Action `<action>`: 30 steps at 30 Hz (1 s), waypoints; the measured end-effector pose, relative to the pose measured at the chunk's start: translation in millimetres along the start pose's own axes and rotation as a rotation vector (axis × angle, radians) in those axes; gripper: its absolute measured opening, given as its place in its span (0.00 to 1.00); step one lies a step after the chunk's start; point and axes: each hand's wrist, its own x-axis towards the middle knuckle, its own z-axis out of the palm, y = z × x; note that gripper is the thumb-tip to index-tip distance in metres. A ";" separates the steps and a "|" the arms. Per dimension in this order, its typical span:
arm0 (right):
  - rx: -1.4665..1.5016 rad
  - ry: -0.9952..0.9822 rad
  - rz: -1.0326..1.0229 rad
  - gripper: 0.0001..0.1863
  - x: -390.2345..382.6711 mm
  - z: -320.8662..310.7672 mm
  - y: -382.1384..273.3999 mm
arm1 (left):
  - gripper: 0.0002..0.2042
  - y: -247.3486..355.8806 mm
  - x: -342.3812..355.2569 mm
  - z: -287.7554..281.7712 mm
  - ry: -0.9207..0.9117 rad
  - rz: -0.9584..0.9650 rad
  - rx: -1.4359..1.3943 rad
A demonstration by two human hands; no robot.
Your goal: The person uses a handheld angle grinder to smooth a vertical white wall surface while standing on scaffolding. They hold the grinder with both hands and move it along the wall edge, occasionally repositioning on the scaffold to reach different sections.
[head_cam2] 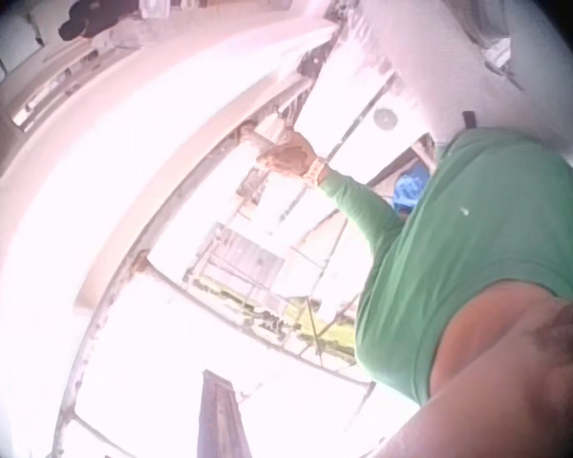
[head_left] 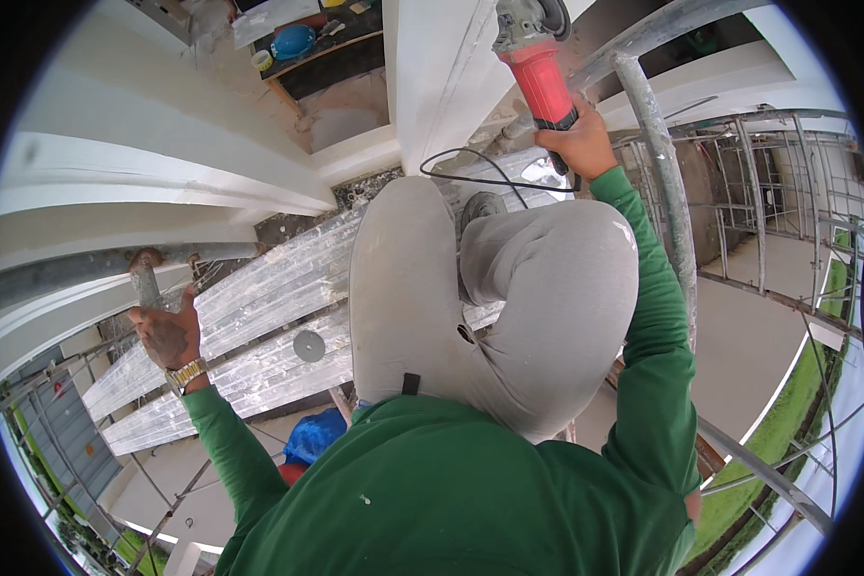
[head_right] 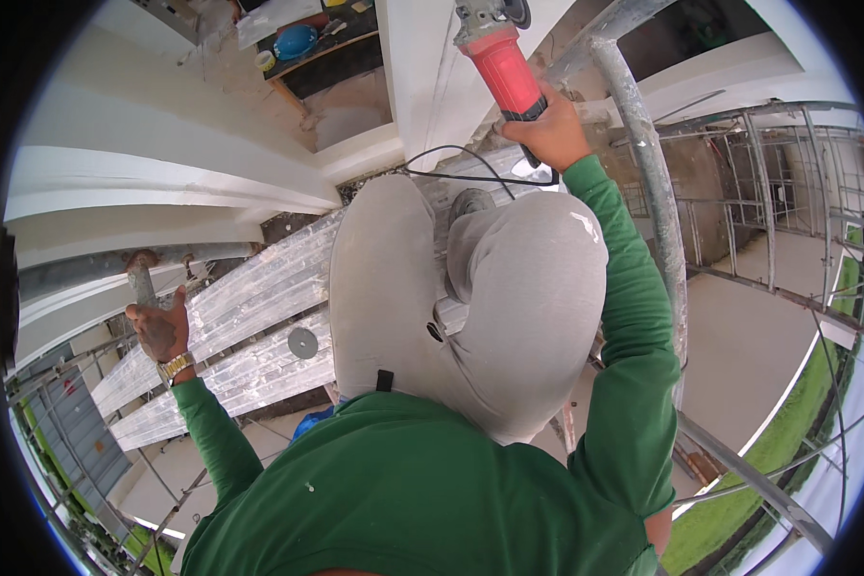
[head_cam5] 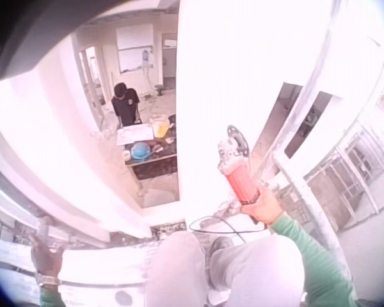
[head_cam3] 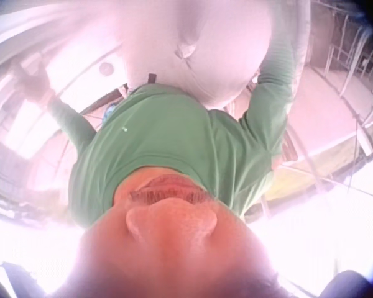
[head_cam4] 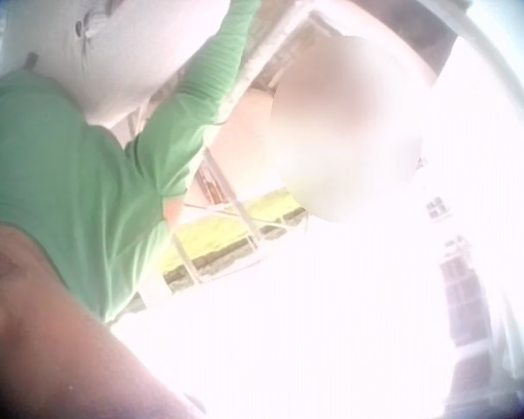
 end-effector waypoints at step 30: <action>0.377 -0.081 0.394 0.30 58.1 211.7 240.6 | 0.31 550.0 -98.8 265.5 -1.377 -0.113 -1.553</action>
